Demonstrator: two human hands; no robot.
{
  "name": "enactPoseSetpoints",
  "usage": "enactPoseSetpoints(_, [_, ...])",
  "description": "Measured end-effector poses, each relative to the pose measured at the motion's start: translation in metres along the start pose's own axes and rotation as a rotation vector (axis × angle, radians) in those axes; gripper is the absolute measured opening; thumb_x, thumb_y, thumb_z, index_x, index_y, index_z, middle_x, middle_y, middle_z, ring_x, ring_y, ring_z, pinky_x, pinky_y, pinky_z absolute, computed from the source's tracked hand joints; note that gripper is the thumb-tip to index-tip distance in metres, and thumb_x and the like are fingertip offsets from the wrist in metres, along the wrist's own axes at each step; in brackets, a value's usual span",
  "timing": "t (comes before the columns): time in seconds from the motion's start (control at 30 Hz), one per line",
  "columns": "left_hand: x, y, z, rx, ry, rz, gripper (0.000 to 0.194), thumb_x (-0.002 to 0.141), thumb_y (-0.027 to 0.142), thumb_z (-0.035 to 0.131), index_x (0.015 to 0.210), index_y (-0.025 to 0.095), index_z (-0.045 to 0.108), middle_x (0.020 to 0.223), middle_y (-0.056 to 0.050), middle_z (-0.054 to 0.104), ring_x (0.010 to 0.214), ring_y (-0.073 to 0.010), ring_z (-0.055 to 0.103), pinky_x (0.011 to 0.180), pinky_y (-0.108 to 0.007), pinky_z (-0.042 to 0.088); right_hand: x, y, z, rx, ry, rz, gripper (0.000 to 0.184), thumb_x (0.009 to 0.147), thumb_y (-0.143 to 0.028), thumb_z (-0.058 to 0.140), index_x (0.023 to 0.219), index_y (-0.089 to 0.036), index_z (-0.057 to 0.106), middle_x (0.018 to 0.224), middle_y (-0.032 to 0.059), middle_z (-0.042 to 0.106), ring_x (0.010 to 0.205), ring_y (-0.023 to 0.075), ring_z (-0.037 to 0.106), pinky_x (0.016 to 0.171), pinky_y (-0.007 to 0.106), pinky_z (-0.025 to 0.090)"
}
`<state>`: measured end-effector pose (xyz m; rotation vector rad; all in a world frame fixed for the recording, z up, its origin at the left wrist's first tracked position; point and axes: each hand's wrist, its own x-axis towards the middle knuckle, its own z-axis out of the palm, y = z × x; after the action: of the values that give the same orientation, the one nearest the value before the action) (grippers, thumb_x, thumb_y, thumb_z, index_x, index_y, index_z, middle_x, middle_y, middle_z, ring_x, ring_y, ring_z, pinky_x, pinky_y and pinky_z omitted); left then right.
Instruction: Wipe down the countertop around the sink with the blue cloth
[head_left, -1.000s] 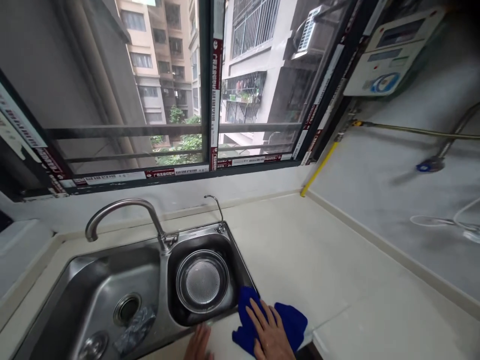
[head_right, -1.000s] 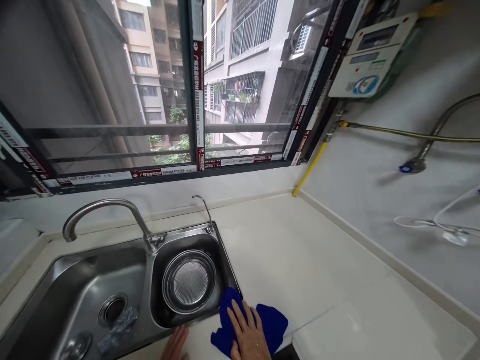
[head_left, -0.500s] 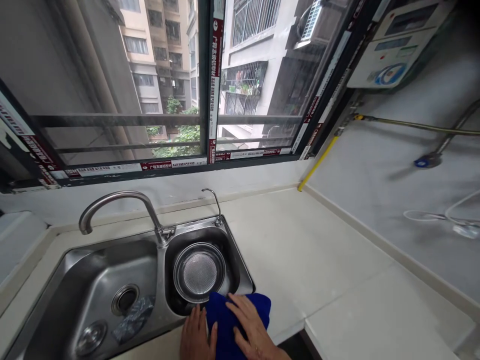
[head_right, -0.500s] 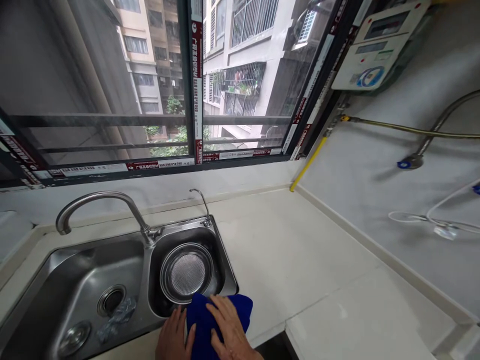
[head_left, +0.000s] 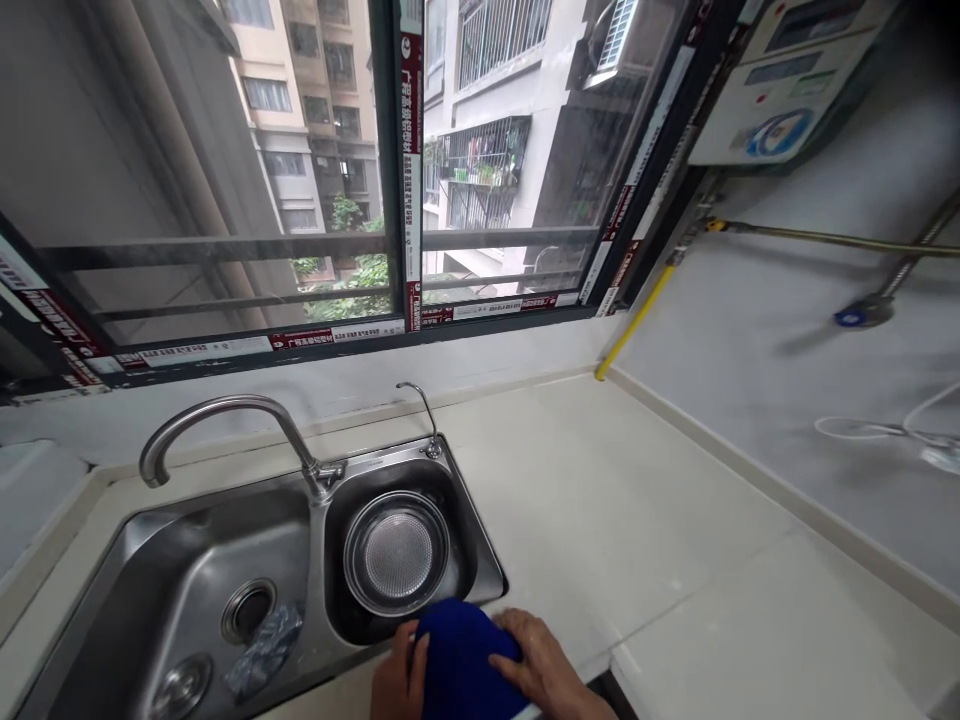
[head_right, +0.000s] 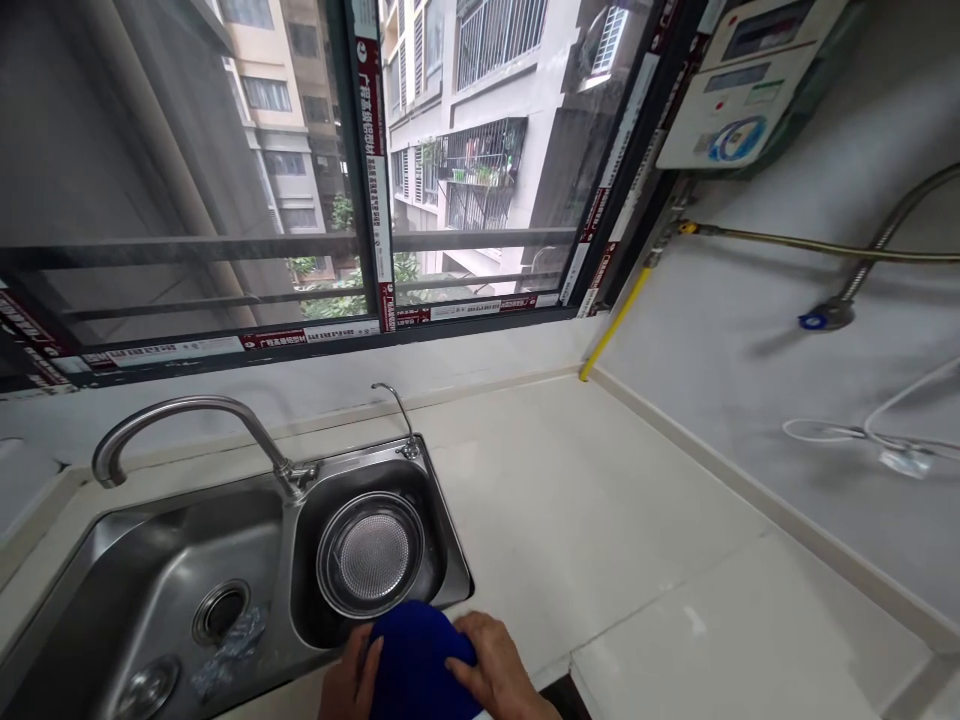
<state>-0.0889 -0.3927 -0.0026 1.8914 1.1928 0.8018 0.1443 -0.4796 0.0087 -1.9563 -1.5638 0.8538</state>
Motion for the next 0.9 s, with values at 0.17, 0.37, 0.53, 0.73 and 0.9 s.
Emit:
enactPoseSetpoints(0.17, [0.036,0.053,-0.005,-0.130,0.035,-0.036,0.047,0.093,0.055,0.041,0.112,0.018,0.062,0.087,-0.007,0.078,0.076,-0.0218,0.073,0.071,-0.035,0.059,-0.005,-0.012,-0.051,0.400,0.024,0.050,0.041,0.081,-0.059,0.062,0.097,-0.021,0.067,0.083,0.0010,0.067,0.079,0.0206,0.062,0.074,0.033,0.052])
enactPoseSetpoints(0.37, [0.087,0.130,-0.010,-0.119,0.056,0.309,0.037,0.095,0.043,0.044,0.107,0.015,0.066,0.096,-0.010,0.078,0.084,-0.0178,0.073,0.080,-0.030,0.061,-0.004,-0.026,-0.095,0.309,0.100,-0.124,0.048,0.095,-0.062,0.042,0.106,-0.025,0.070,0.124,0.0086,0.065,0.115,0.0262,0.059,0.104,0.043,0.046])
enactPoseSetpoints(0.53, [0.119,0.178,-0.015,0.030,0.070,0.601,0.034,0.097,0.039,0.043,0.106,0.019,0.069,0.097,-0.005,0.079,0.086,-0.0148,0.074,0.075,-0.024,0.059,0.002,-0.018,-0.124,0.210,0.291,-0.150,0.051,0.097,-0.062,0.038,0.107,-0.024,0.070,0.110,0.0090,0.070,0.118,0.0301,0.058,0.112,0.052,0.039])
enactPoseSetpoints(0.73, [0.159,0.198,-0.002,-0.040,-0.049,0.399,0.036,0.097,0.041,0.042,0.109,0.018,0.067,0.100,-0.006,0.077,0.073,-0.0132,0.070,0.073,-0.025,0.054,0.005,-0.007,-0.167,0.402,0.246,-0.065,0.044,0.092,-0.064,0.050,0.089,-0.022,0.065,0.072,-0.0016,0.060,0.066,0.0154,0.055,0.062,0.028,0.047])
enactPoseSetpoints(0.9, [0.168,0.228,0.004,-0.142,-0.315,0.366,0.041,0.094,0.048,0.044,0.112,0.019,0.067,0.066,0.002,0.063,0.053,-0.0100,0.047,0.057,-0.026,0.037,0.000,0.002,-0.165,0.659,0.068,-0.105,0.075,0.080,-0.063,0.070,0.141,-0.027,0.046,0.122,0.0093,0.063,0.106,0.0250,0.063,0.090,0.039,0.052])
